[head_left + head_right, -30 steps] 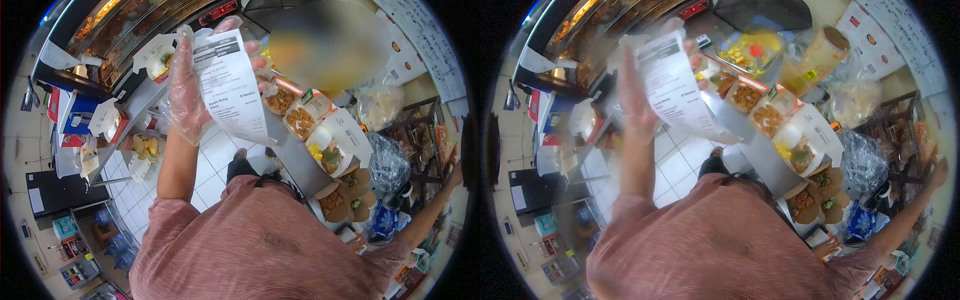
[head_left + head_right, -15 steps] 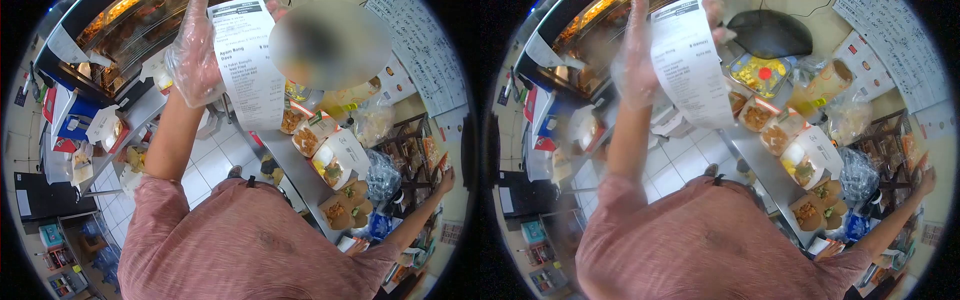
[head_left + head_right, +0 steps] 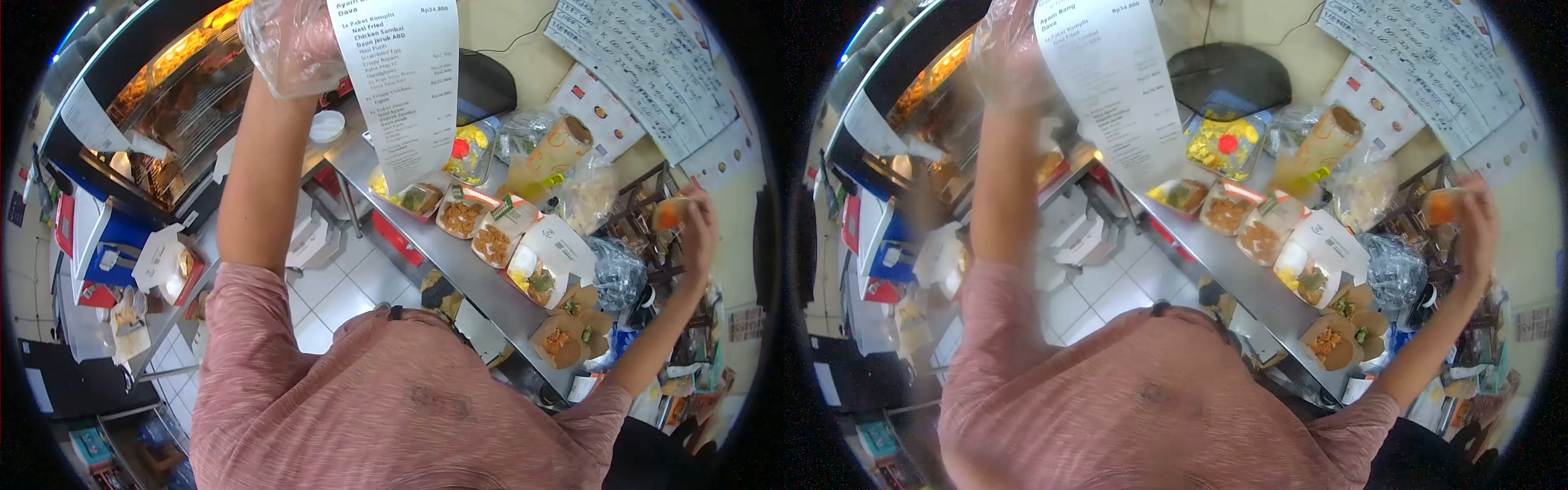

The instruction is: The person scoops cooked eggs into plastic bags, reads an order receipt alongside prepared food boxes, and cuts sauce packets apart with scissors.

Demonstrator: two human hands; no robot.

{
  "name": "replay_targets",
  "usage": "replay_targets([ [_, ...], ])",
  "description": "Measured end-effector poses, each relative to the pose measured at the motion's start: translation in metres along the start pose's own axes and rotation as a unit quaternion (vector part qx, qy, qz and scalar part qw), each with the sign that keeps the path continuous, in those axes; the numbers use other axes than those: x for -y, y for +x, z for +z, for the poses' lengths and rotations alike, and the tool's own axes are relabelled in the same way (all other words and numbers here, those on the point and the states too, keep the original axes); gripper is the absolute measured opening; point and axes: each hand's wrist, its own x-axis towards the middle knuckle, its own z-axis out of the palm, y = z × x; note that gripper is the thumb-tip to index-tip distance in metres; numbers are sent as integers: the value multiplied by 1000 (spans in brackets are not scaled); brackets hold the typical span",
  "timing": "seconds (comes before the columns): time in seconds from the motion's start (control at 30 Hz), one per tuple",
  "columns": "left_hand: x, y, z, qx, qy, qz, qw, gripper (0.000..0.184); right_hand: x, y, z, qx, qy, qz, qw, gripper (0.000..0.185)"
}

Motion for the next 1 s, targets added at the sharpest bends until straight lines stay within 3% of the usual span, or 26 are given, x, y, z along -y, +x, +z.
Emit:
replay_targets([
  [0.13,-12,22,12,105,-91,16,990,78,52,-12,148,165,130,-54,976,10],
  [0.2,-24,35,7,14,62,-33,997,81,60,-11,203,267,201,-72,940,10],
  [0.23,-24,40,15,20,64,-37,997,81,62,-11,228,290,225,-81,927,8],
  [0.3,-19,50,37,-126,24,0,992,87,60,-10,270,323,271,-64,904,4],
  [0.33,-19,52,35,-122,25,-3,992,87,57,-11,285,334,294,-39,895,2],
  [0.43,-24,58,28,-96,49,0,994,95,51,-10,318,330,307,-65,890,1],
  [0.53,-29,59,25,-127,80,27,988,96,52,-17,330,326,317,-8,890,3],
  [0.9,-43,57,13,-147,112,79,980,87,56,-40,345,283,308,68,906,5],
  [1.0,-51,61,-2,-128,101,53,985,81,47,-42,347,288,331,84,895,5],
])
